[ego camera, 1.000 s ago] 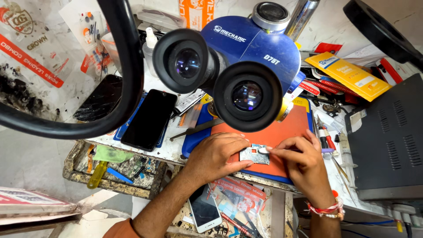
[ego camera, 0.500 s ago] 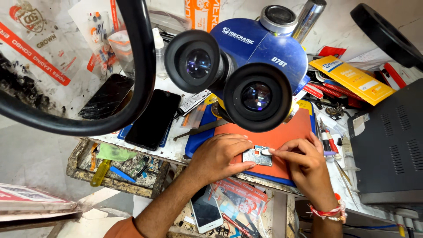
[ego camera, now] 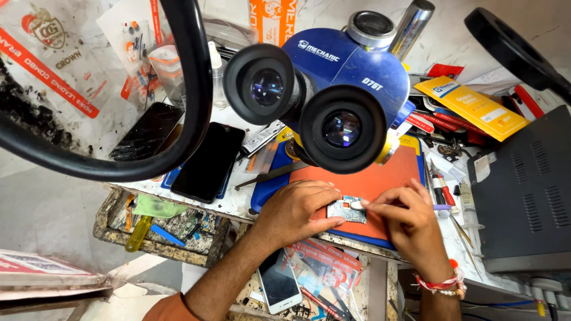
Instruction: The person cleans a small circuit board by hand using a toothbrush and a cotton swab. They brush the surface of the board and then wipe components with the swab while the board rests on a workbench.
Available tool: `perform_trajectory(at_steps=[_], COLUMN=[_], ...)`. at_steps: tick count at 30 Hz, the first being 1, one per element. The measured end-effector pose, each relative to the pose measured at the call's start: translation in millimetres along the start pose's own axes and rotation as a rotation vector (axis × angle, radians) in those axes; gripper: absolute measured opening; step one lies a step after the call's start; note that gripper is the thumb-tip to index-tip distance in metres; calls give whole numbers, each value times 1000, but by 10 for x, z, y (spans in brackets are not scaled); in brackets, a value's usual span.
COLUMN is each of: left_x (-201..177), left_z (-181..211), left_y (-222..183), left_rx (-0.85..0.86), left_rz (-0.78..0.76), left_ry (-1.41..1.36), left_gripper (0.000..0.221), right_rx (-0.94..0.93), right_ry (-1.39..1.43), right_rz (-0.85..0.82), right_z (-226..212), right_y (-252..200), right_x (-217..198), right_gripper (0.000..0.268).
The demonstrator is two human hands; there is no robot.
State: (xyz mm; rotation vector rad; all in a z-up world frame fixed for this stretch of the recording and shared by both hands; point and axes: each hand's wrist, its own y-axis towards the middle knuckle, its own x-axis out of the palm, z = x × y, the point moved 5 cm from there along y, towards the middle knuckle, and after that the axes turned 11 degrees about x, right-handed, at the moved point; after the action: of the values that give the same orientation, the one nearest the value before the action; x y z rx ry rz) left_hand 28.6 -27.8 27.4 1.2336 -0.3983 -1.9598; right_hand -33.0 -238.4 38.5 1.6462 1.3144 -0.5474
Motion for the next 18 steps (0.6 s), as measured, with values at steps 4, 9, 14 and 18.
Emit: perform_trajectory(at_steps=[4, 9, 14, 18], left_x=[-7, -17, -87, -180], left_z=[30, 73, 270, 739], left_y=[-4, -3, 34, -54], left_rx=[6, 39, 114, 150], left_rz=[-6, 0, 15, 62], left_ry=[2, 16, 147, 41], left_gripper=[45, 44, 44, 27], right_rx=[-95, -85, -97, -105], right_ry=[77, 61, 58, 70], right_rz=[-103, -65, -29, -33], right_z=[-67, -68, -20, -26], right_y=[3, -11, -35, -31], right_x=[30, 12, -14, 12], right_gripper=[42, 40, 45, 50])
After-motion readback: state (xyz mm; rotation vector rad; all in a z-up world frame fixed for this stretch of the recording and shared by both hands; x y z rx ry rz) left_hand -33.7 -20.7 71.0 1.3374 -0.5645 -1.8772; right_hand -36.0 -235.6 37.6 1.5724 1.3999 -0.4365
